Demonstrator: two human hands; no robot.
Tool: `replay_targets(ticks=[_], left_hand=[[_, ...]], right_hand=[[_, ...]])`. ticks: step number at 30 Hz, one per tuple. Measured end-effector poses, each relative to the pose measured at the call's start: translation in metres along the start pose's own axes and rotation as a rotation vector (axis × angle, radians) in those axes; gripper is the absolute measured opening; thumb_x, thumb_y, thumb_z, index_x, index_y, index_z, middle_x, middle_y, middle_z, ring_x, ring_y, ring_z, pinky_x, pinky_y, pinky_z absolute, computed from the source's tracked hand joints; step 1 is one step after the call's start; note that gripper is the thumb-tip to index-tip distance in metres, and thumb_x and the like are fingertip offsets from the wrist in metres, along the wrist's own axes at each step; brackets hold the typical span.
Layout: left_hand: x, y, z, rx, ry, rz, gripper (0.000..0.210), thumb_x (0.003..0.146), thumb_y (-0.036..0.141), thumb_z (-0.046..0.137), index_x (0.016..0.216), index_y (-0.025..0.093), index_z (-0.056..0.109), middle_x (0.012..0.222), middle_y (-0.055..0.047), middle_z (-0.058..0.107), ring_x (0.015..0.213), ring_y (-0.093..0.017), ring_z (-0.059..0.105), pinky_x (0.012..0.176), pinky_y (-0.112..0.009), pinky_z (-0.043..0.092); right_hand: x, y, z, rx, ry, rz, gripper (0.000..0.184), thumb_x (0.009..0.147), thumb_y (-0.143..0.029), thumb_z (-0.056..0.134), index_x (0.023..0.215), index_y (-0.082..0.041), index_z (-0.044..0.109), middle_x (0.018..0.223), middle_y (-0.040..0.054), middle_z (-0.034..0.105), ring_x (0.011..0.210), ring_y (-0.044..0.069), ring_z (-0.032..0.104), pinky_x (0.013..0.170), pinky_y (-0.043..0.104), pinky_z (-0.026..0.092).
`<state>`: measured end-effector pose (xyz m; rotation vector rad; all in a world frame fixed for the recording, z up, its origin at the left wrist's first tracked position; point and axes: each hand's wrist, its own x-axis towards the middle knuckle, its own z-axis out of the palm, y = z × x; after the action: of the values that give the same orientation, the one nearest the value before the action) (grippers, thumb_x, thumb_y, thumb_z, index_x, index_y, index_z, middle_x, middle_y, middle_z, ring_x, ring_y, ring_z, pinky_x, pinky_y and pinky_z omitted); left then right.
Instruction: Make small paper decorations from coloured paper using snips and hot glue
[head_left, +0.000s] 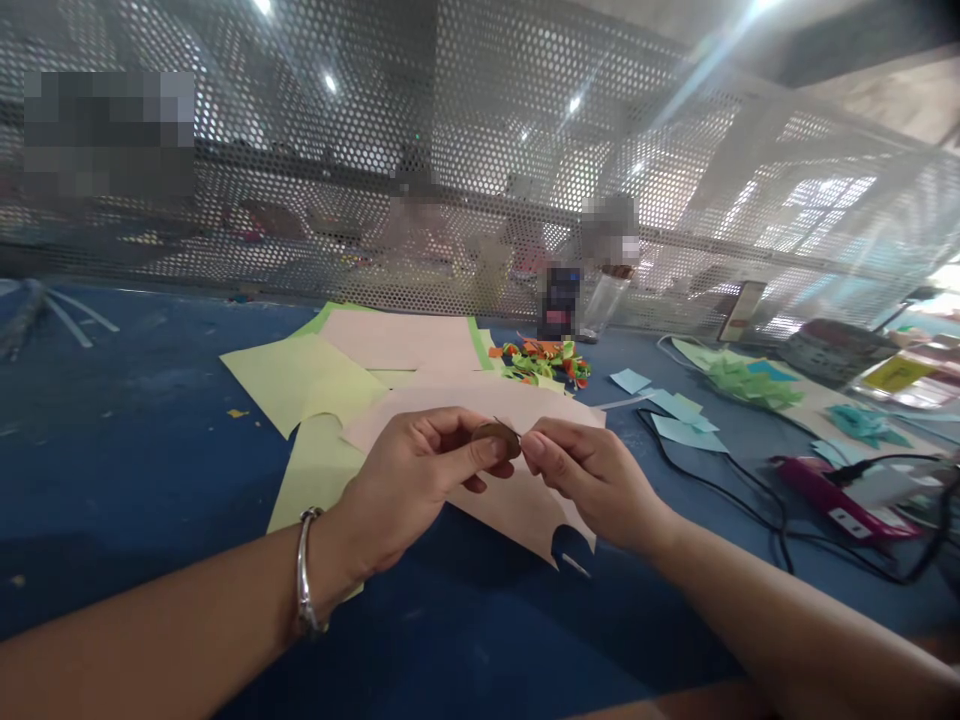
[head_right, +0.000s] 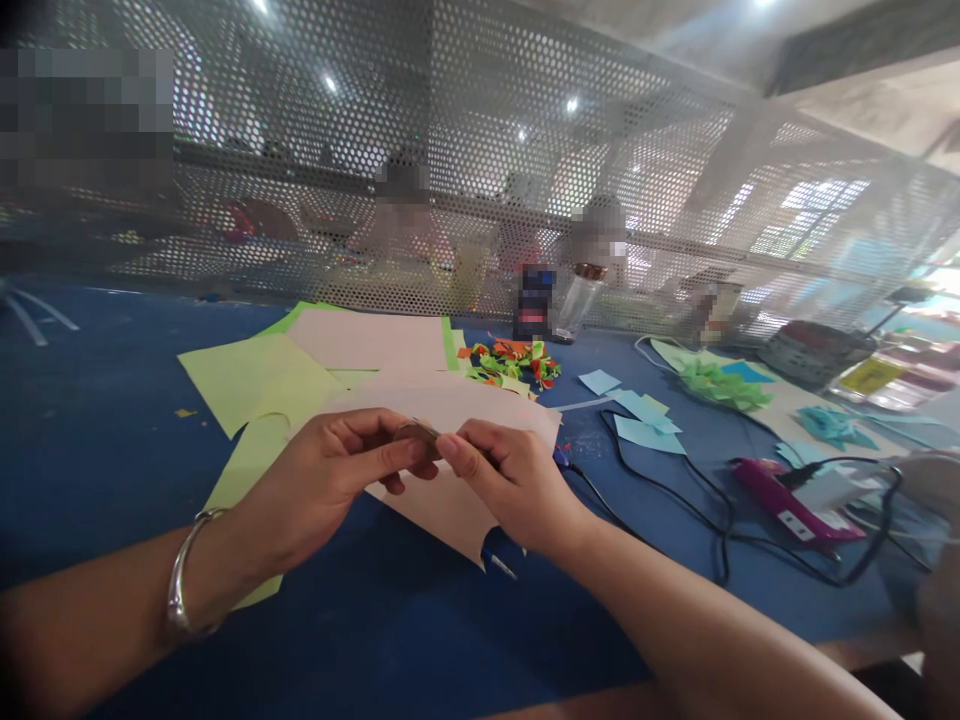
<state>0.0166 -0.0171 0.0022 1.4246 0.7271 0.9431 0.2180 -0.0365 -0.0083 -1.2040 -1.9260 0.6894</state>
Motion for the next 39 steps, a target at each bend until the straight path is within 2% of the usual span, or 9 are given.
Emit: replay_targets(ticks=[9, 17, 27, 39], left_hand=[[0.0016, -0.0003, -0.0008, 0.026, 0.018, 0.003, 0.014, 0.085, 0.033, 0.072, 0.083, 0.020, 0.075, 0.080, -0.001, 0.071, 0.078, -0.013, 0.062, 0.066, -0.022, 0.044], [0.0024, -0.0029, -0.0049, 0.082, 0.013, 0.031, 0.015, 0.085, 0.035, 0.071, 0.089, 0.021, 0.076, 0.084, -0.002, 0.072, 0.080, -0.015, 0.063, 0.067, -0.024, 0.045], [0.0029, -0.0043, -0.0081, 0.158, 0.004, 0.065, 0.020, 0.087, 0.038, 0.068, 0.089, 0.019, 0.075, 0.082, -0.002, 0.069, 0.078, -0.015, 0.058, 0.067, -0.025, 0.043], [0.0039, -0.0010, -0.0082, 0.180, -0.026, 0.090, 0.018, 0.088, 0.034, 0.066, 0.080, 0.020, 0.073, 0.075, 0.001, 0.062, 0.071, -0.013, 0.051, 0.067, -0.024, 0.040]], right_hand=[[0.0011, 0.0023, -0.0022, 0.005, -0.008, 0.011, 0.047, 0.099, -0.055, 0.046, 0.069, -0.019, 0.050, 0.061, -0.0048, 0.036, 0.056, 0.009, 0.034, 0.051, 0.024, 0.027], [0.0016, 0.0013, -0.0031, 0.001, -0.011, 0.033, 0.048, 0.098, -0.057, 0.045, 0.069, -0.019, 0.049, 0.061, -0.0042, 0.035, 0.055, 0.010, 0.032, 0.051, 0.025, 0.026], [0.0007, 0.0024, -0.0061, -0.074, 0.000, 0.004, 0.049, 0.099, -0.056, 0.044, 0.067, -0.019, 0.048, 0.061, -0.0044, 0.035, 0.056, 0.010, 0.034, 0.052, 0.026, 0.027], [0.0019, 0.0021, -0.0079, -0.123, 0.014, -0.034, 0.050, 0.100, -0.055, 0.042, 0.066, -0.019, 0.048, 0.061, -0.0033, 0.040, 0.057, 0.011, 0.038, 0.054, 0.026, 0.030]])
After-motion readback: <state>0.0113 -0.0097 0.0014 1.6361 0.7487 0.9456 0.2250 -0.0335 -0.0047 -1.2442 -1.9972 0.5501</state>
